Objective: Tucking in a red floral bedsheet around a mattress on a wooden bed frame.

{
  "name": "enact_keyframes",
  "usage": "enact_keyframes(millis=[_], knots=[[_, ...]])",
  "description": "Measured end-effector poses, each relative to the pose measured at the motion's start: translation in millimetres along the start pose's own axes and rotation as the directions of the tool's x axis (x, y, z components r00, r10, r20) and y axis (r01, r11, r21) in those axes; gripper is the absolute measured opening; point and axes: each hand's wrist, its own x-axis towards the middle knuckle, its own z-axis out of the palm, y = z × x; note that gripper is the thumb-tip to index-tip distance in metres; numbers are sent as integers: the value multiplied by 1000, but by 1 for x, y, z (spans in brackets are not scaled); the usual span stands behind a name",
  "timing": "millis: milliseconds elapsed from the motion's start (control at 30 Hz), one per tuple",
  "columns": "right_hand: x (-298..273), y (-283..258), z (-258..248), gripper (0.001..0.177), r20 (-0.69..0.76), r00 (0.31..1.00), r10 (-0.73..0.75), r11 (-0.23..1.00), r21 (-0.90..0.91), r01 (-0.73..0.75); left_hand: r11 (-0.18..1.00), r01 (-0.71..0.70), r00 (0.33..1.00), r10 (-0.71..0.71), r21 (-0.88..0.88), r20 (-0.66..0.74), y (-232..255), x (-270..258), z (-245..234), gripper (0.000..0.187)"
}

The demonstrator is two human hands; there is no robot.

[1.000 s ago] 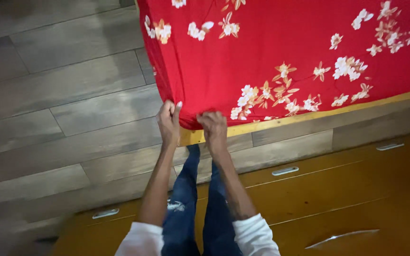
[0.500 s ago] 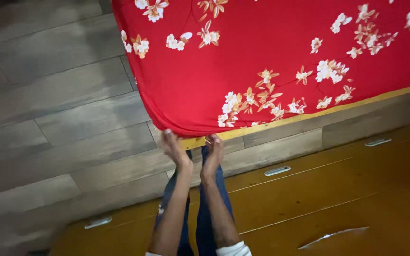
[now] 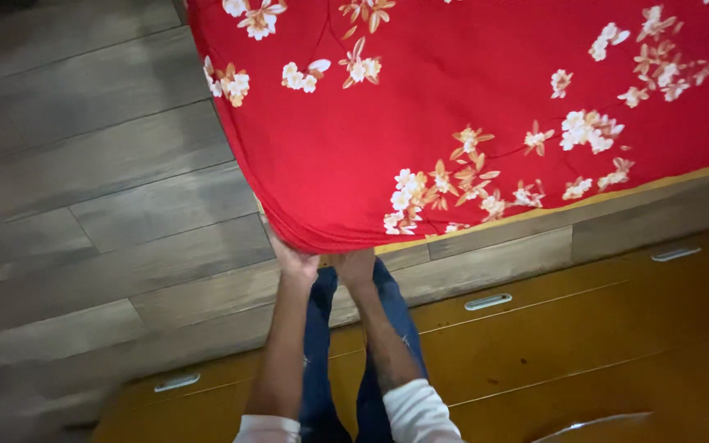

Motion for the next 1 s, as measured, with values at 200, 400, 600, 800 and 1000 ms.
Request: enact_keyframes(millis=[200, 400, 600, 800, 1000], knots=[[-3, 71, 97, 64, -210, 976, -64, 944, 305, 127, 993, -100, 995, 101, 61, -19, -28, 31, -48, 71], [-37, 42, 12, 66, 46, 989, -139, 989, -40, 141, 985, 29, 983, 3, -168, 183, 21, -35, 69, 71], [-49, 70, -47, 49, 55, 965, 255, 962, -115, -247, 987, 158, 987, -158, -21, -28, -6, 39, -42, 55], [2, 93, -37, 49, -196, 971, 138, 985, 126, -114, 983, 162, 987, -159, -85, 35, -8, 29, -57, 53], [-22, 134, 34, 41, -205, 966, 159, 986, 79, -146, 961, 118, 992, -123, 251, 3, -4, 102, -149, 43]])
